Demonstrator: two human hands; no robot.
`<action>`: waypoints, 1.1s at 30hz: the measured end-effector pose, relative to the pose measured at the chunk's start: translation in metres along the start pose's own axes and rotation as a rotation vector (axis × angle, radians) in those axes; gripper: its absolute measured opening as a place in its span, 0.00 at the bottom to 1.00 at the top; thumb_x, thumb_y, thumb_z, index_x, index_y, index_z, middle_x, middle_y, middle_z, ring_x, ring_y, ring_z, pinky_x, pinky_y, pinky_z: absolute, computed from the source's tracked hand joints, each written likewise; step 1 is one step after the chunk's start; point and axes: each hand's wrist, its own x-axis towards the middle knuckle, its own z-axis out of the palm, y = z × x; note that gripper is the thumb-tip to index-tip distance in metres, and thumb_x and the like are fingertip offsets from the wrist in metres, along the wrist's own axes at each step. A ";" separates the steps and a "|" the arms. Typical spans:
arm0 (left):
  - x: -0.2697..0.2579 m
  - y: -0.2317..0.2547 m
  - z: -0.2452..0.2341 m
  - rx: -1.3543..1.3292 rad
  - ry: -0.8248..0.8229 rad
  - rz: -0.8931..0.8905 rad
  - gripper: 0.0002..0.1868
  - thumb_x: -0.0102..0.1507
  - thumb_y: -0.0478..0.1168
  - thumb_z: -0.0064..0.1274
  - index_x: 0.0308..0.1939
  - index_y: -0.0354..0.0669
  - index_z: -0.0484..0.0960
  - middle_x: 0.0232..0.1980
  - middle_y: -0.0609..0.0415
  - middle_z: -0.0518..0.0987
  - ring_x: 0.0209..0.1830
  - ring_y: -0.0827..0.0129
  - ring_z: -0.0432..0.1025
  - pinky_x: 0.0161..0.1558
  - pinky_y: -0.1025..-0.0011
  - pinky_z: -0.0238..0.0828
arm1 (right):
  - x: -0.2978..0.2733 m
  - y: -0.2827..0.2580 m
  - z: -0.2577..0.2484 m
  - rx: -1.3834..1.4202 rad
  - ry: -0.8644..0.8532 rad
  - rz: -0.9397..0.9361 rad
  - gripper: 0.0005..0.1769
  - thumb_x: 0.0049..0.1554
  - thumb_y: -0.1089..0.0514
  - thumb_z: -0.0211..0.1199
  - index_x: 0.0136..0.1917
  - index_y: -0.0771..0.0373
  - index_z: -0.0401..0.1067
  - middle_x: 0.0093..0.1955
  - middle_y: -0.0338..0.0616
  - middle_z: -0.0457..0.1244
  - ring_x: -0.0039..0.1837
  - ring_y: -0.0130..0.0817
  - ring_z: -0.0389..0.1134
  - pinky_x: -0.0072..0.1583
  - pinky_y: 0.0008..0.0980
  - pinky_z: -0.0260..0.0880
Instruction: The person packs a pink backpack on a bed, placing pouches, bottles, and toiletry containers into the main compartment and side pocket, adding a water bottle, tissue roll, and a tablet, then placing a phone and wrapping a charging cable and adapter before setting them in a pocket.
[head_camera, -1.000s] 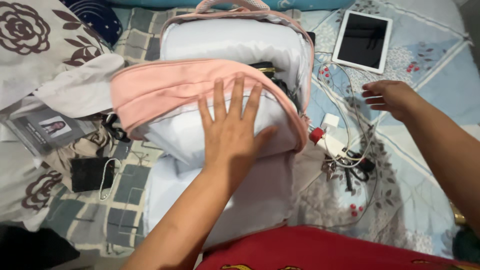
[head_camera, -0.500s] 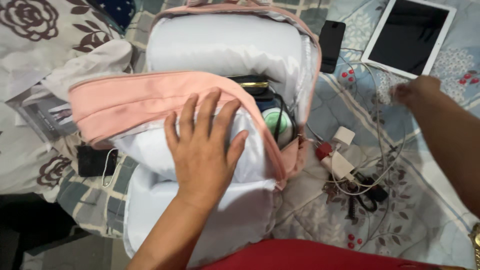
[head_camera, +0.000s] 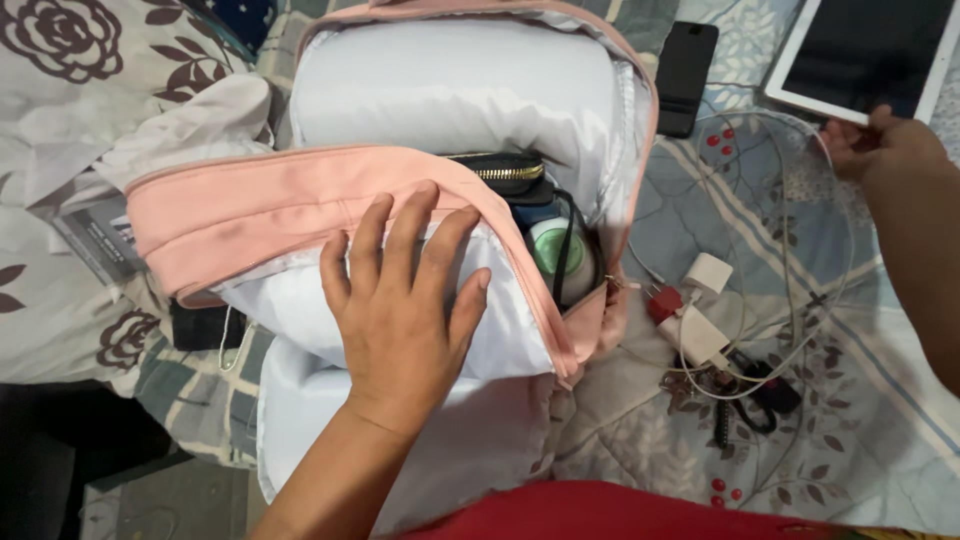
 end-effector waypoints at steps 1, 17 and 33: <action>0.000 0.000 0.000 0.000 -0.001 0.003 0.25 0.66 0.51 0.57 0.67 0.56 0.75 0.74 0.53 0.69 0.76 0.51 0.58 0.73 0.42 0.46 | -0.001 -0.006 -0.001 -0.031 -0.059 0.000 0.11 0.66 0.58 0.58 0.57 0.66 0.75 0.55 0.54 0.68 0.56 0.49 0.73 0.67 0.59 0.70; -0.040 -0.046 -0.029 -0.252 -0.017 0.164 0.32 0.62 0.44 0.58 0.71 0.52 0.70 0.76 0.44 0.63 0.77 0.42 0.54 0.73 0.34 0.42 | -0.280 -0.057 -0.121 -0.229 -0.817 -0.296 0.12 0.70 0.55 0.60 0.65 0.59 0.68 0.62 0.47 0.67 0.66 0.47 0.68 0.68 0.57 0.63; -0.003 -0.149 -0.070 -0.277 -0.212 0.128 0.21 0.53 0.56 0.71 0.46 0.56 0.89 0.45 0.52 0.84 0.55 0.54 0.72 0.61 0.50 0.51 | -0.527 -0.015 -0.019 -0.757 -0.734 -0.890 0.10 0.71 0.54 0.60 0.59 0.62 0.72 0.51 0.44 0.66 0.54 0.37 0.67 0.56 0.42 0.65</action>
